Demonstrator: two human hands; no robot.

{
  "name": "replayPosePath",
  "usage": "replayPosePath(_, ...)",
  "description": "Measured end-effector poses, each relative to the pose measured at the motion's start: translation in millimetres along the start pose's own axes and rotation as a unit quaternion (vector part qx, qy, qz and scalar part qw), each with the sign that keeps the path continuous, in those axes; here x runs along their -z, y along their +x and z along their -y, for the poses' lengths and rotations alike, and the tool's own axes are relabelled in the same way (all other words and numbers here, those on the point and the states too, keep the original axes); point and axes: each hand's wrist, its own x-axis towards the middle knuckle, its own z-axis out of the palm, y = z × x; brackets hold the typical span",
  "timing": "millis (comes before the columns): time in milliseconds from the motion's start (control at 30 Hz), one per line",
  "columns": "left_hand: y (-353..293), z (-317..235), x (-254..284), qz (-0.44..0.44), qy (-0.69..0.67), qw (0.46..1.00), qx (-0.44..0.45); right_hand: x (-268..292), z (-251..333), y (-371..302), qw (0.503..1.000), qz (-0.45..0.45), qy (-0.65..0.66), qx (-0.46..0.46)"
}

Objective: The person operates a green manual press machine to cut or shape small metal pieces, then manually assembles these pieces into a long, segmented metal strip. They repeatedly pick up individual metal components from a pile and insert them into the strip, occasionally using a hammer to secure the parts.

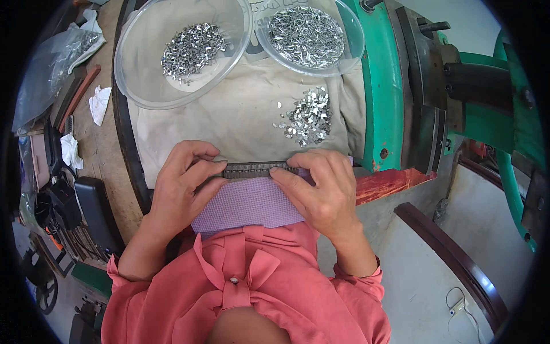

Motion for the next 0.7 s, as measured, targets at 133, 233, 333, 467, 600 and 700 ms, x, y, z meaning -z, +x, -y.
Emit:
replayPosePath(133,0,-2,0,-0.002,-0.006,1.0,0.003,-2,-2,-4,1.0,-0.008,-0.024,0.017)
replayPosePath(233,0,-3,0,-0.003,-0.003,1.0,-0.003,-2,-4,-7,0.999,-0.024,-0.005,0.032)
replayPosePath(333,0,-2,-1,-0.005,0.002,1.0,-0.012,0,-3,-8,0.999,-0.031,0.003,-0.019)
replayPosePath(467,-1,-2,-1,-0.004,0.001,1.0,-0.015,-4,-9,-18,0.998,-0.037,-0.002,-0.048)
replayPosePath(600,0,-2,-1,-0.008,0.009,1.0,-0.027,-9,-10,-22,0.997,-0.054,0.005,-0.059)
replayPosePath(700,-1,-2,-2,-0.01,0.01,0.999,-0.029,-11,-11,-24,0.996,-0.063,0.007,-0.066)
